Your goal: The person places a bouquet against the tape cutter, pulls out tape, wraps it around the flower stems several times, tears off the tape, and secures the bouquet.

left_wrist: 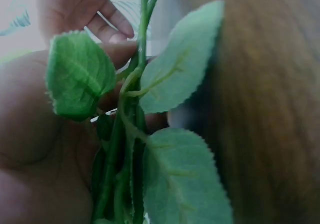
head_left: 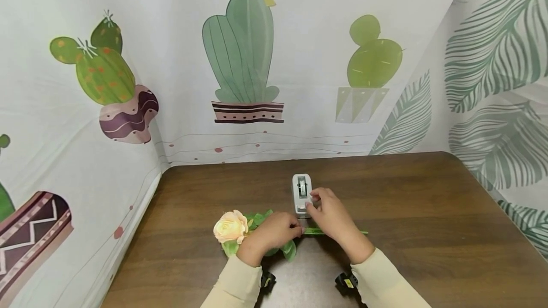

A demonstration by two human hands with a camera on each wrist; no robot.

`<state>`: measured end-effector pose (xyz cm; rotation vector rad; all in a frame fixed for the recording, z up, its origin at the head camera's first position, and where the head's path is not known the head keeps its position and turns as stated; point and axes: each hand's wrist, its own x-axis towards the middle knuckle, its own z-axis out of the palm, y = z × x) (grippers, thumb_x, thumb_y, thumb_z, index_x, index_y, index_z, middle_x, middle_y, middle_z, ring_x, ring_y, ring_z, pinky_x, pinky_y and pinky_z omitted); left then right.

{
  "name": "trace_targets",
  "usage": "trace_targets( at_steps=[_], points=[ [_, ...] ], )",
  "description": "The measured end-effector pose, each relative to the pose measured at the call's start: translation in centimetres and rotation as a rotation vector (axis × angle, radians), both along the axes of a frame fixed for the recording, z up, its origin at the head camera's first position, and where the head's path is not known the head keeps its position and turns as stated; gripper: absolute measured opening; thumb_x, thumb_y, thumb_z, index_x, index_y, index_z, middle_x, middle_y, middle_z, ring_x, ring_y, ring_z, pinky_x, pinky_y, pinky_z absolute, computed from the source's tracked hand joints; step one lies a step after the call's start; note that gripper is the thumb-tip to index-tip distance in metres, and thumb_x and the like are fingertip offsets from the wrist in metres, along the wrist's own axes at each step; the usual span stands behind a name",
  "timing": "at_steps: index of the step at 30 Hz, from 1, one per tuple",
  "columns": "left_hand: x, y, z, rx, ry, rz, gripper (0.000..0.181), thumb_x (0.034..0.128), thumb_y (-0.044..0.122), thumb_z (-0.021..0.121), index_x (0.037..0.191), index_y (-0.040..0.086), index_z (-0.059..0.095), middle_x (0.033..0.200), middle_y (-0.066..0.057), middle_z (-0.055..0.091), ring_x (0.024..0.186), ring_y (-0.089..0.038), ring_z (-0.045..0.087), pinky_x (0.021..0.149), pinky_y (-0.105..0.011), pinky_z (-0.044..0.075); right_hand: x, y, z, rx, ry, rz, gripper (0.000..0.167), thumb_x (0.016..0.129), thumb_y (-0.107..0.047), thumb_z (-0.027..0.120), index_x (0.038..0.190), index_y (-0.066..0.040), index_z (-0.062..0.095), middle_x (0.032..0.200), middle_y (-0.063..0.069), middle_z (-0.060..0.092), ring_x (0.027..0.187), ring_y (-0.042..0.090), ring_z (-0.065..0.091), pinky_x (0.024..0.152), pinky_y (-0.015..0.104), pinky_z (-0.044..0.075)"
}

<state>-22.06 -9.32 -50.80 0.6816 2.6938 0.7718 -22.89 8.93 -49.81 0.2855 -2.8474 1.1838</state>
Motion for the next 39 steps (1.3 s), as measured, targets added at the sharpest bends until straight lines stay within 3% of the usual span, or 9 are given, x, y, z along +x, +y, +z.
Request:
trace_targets(
  at_steps=[5, 8, 11, 17, 20, 27, 32, 39],
  points=[
    [0.3, -0.2, 0.9, 0.006, -0.018, -0.006, 0.026, 0.0977, 0.028, 0.063, 0.076, 0.017, 0.072, 0.062, 0.013, 0.054, 0.057, -0.003, 0.046, 0.06, -0.021, 0.042, 0.2, 0.5, 1.0, 0.035, 0.01, 0.02, 0.015, 0.096, -0.024, 0.066, 0.092, -0.009, 0.063, 0.089, 0.003, 0.062, 0.078, 0.013, 0.058, 0.073, 0.031, 0.05],
    [0.5, -0.4, 1.6, 0.013, -0.017, 0.0, 0.03, 0.0984, 0.028, 0.062, 0.071, 0.016, 0.067, 0.058, 0.012, 0.047, 0.054, -0.005, 0.042, 0.057, -0.022, 0.039, 0.5, 0.7, 1.4, 0.076, -0.027, 0.074, 0.025, 0.097, -0.027, 0.066, 0.077, -0.013, 0.058, 0.074, -0.001, 0.055, 0.065, 0.012, 0.05, 0.062, 0.027, 0.042],
    [0.6, -0.6, 2.1, 0.025, 0.008, 0.009, 0.034, 0.0984, 0.027, 0.062, 0.066, 0.017, 0.059, 0.058, 0.011, 0.042, 0.054, -0.005, 0.04, 0.056, -0.022, 0.037, 0.7, 0.8, 1.7, 0.087, -0.07, 0.128, 0.033, 0.098, -0.03, 0.065, 0.071, -0.016, 0.054, 0.066, -0.004, 0.049, 0.058, 0.011, 0.046, 0.055, 0.025, 0.037],
    [0.5, -1.3, 2.8, 0.003, 0.088, 0.022, 0.035, 0.0988, 0.027, 0.061, 0.065, 0.022, 0.053, 0.065, 0.009, 0.046, 0.06, -0.005, 0.042, 0.064, -0.024, 0.039, 0.9, 0.8, 1.8, 0.083, -0.084, 0.253, 0.018, 0.1, -0.03, 0.062, 0.087, -0.018, 0.065, 0.079, -0.007, 0.064, 0.069, 0.007, 0.056, 0.065, 0.027, 0.047],
    [0.3, -1.7, 3.1, -0.006, 0.096, 0.024, 0.036, 0.0999, 0.028, 0.06, 0.065, 0.02, 0.055, 0.065, 0.009, 0.045, 0.058, -0.006, 0.042, 0.063, -0.024, 0.038, 0.9, 1.0, 1.7, 0.101, -0.09, 0.313, 0.016, 0.1, -0.03, 0.062, 0.093, -0.017, 0.069, 0.087, -0.007, 0.069, 0.077, 0.007, 0.059, 0.072, 0.029, 0.05],
    [0.1, -2.6, 3.5, 0.03, 0.086, 0.059, 0.021, 0.0965, 0.026, 0.066, 0.081, 0.015, 0.073, 0.072, 0.009, 0.058, 0.062, -0.006, 0.047, 0.06, -0.023, 0.042, 0.7, 1.8, 1.5, 0.104, -0.109, 0.44, 0.012, 0.098, -0.032, 0.066, 0.094, -0.021, 0.071, 0.081, -0.011, 0.064, 0.069, 0.005, 0.053, 0.065, 0.025, 0.046],
    [0.1, -3.0, 3.8, 0.048, 0.117, 0.074, 0.015, 0.0933, 0.023, 0.068, 0.081, 0.015, 0.072, 0.074, 0.008, 0.063, 0.064, -0.006, 0.051, 0.062, -0.024, 0.045, 0.7, 1.9, 1.5, 0.104, -0.081, 0.468, 0.011, 0.1, -0.029, 0.064, 0.095, -0.022, 0.07, 0.079, -0.012, 0.061, 0.068, 0.004, 0.051, 0.065, 0.024, 0.045],
    [0.3, -2.9, 4.3, 0.016, 0.226, 0.103, 0.011, 0.0913, 0.027, 0.071, 0.084, 0.019, 0.07, 0.076, 0.01, 0.066, 0.067, -0.003, 0.056, 0.077, -0.032, 0.044, 0.7, 1.6, 1.7, 0.074, -0.049, 0.466, 0.013, 0.101, -0.024, 0.062, 0.095, -0.016, 0.069, 0.076, -0.01, 0.056, 0.067, 0.004, 0.047, 0.063, 0.023, 0.041]
  ],
)
